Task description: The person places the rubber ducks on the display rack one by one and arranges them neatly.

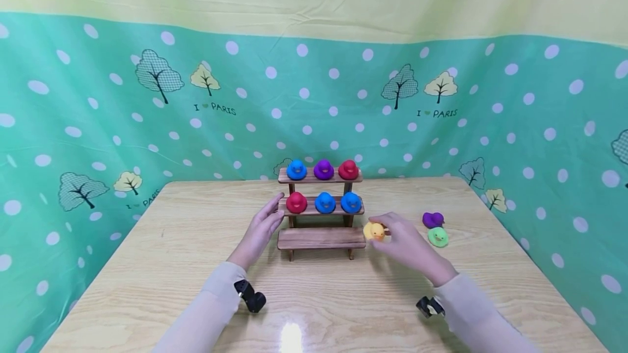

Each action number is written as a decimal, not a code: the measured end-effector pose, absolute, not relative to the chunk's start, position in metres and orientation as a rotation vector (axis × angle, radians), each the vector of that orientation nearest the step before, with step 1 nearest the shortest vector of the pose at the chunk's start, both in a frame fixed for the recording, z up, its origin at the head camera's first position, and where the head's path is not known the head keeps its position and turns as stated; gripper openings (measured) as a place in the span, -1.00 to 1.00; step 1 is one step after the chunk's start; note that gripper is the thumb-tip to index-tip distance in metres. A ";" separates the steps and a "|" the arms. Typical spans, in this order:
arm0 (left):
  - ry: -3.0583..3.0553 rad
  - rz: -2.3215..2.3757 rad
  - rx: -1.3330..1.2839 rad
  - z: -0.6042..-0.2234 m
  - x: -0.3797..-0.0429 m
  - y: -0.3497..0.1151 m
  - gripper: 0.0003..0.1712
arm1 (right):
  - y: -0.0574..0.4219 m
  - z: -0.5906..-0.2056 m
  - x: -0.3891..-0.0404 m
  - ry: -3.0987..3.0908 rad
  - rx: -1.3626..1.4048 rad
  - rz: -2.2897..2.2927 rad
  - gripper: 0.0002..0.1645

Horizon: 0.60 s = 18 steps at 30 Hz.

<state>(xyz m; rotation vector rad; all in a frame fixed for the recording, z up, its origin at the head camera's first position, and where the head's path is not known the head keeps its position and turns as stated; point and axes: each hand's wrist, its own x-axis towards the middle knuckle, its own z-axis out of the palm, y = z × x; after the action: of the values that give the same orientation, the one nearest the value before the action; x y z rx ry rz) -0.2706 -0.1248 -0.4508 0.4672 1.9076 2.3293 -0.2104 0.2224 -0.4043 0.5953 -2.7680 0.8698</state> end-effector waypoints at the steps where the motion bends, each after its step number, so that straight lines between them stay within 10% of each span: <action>1: 1.908 2.328 0.468 -0.451 -0.271 -0.125 -0.34 | 0.221 -0.404 -0.210 -2.765 0.601 0.876 -0.43; 18: 1.897 2.335 0.465 -0.452 -0.272 -0.124 -0.35 | 0.180 -0.415 -0.215 -2.690 0.754 0.959 -0.44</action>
<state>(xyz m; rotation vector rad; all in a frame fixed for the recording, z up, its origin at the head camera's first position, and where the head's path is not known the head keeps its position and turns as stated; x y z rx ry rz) -0.2719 -0.1243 -0.4519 0.4646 1.8974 2.3354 -0.2147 0.1795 -0.4151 0.7540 -2.6901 0.9588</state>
